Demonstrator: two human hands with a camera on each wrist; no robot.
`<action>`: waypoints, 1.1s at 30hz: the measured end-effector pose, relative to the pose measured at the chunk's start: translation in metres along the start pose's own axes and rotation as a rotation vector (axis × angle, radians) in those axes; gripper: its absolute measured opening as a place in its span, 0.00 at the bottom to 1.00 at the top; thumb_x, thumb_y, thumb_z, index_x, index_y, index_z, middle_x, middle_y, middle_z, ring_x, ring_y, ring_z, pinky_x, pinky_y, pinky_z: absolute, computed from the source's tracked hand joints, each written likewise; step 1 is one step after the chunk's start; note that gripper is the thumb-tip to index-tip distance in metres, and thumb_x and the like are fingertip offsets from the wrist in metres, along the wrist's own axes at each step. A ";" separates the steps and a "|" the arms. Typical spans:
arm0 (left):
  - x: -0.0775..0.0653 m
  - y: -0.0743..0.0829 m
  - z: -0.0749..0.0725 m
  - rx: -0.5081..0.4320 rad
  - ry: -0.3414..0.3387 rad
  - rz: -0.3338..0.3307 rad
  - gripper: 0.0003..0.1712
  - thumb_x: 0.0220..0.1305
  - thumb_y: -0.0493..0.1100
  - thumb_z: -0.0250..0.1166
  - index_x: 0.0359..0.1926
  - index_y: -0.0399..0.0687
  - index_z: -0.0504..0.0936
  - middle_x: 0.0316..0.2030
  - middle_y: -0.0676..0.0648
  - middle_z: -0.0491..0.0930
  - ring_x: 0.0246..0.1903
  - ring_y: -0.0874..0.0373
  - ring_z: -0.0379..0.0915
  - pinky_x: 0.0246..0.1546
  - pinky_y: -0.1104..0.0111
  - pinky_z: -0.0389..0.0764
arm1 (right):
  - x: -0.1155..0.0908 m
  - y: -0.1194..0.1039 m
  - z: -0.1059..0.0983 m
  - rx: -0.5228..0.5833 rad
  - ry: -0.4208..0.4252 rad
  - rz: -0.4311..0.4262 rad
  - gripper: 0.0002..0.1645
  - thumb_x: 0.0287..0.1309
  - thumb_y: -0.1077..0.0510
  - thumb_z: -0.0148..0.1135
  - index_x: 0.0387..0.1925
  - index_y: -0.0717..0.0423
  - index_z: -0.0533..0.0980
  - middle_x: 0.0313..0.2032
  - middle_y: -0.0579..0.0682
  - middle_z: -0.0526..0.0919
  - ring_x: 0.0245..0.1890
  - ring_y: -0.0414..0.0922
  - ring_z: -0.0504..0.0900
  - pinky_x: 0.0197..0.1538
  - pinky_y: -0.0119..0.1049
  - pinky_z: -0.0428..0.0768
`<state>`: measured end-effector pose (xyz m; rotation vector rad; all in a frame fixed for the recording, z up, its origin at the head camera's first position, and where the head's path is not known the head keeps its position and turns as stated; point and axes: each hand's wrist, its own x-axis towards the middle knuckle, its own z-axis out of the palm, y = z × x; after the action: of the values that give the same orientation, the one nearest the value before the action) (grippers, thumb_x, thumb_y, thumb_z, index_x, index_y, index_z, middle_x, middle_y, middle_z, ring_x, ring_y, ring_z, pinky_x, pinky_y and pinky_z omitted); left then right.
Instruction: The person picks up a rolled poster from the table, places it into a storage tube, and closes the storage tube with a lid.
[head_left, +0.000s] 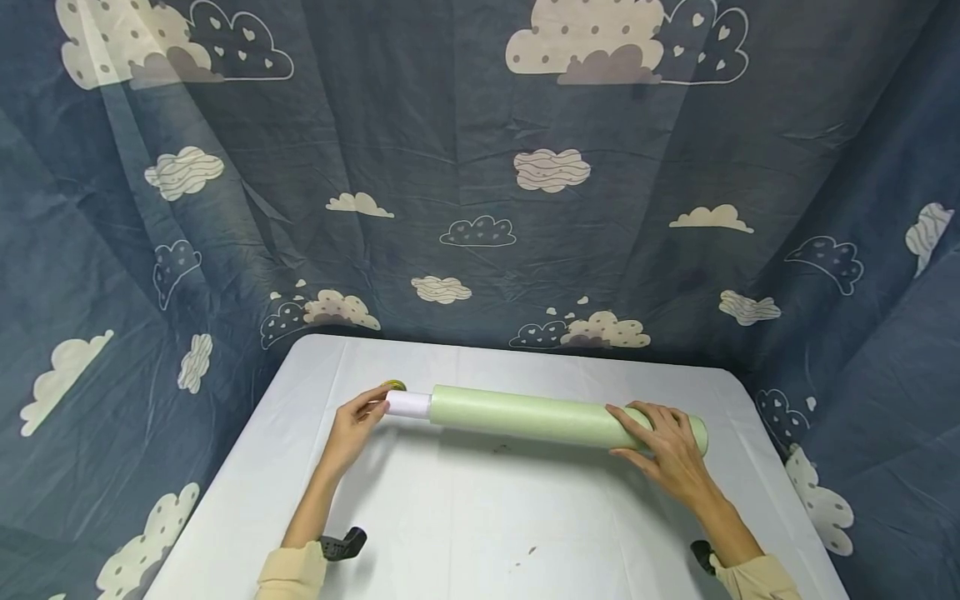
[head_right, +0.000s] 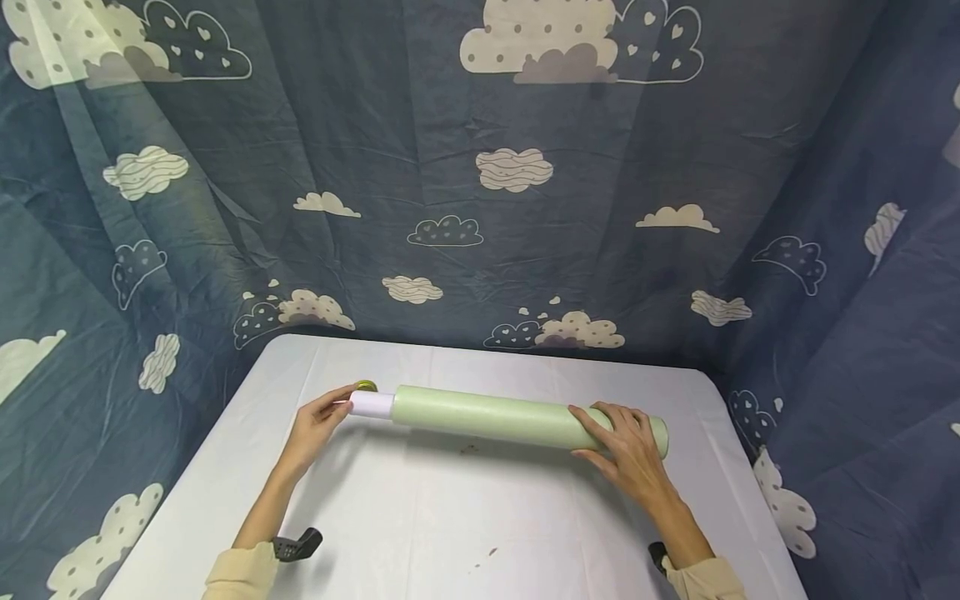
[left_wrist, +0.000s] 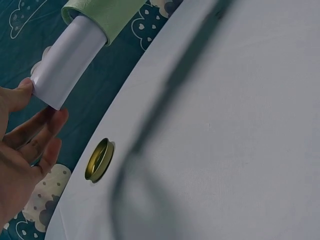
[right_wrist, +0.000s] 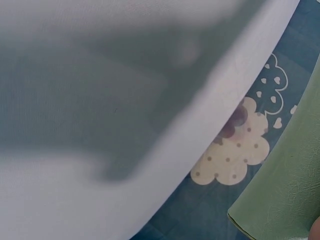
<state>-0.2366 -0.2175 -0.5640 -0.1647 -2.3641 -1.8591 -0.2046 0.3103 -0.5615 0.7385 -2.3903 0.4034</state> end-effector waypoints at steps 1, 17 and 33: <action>0.000 0.000 0.001 0.006 -0.002 0.003 0.24 0.73 0.42 0.65 0.65 0.35 0.79 0.59 0.33 0.82 0.47 0.73 0.80 0.50 0.82 0.78 | 0.000 0.000 0.000 0.003 0.000 0.001 0.43 0.66 0.22 0.49 0.69 0.42 0.76 0.55 0.61 0.82 0.53 0.62 0.78 0.58 0.64 0.68; -0.001 0.000 0.015 0.081 -0.044 0.080 0.22 0.69 0.41 0.69 0.62 0.40 0.83 0.58 0.36 0.85 0.45 0.72 0.81 0.47 0.76 0.79 | 0.002 -0.004 0.003 0.011 -0.013 -0.007 0.43 0.51 0.37 0.73 0.69 0.42 0.76 0.55 0.61 0.81 0.54 0.61 0.78 0.57 0.63 0.69; -0.004 0.007 0.042 0.098 -0.039 0.048 0.19 0.68 0.32 0.67 0.59 0.34 0.84 0.54 0.35 0.86 0.46 0.47 0.86 0.49 0.72 0.81 | 0.009 -0.011 0.013 -0.003 0.033 -0.046 0.41 0.61 0.27 0.60 0.68 0.42 0.77 0.52 0.61 0.82 0.52 0.62 0.79 0.54 0.64 0.71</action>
<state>-0.2327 -0.1750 -0.5682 -0.2474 -2.4472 -1.7305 -0.2098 0.2919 -0.5649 0.7778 -2.3386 0.3899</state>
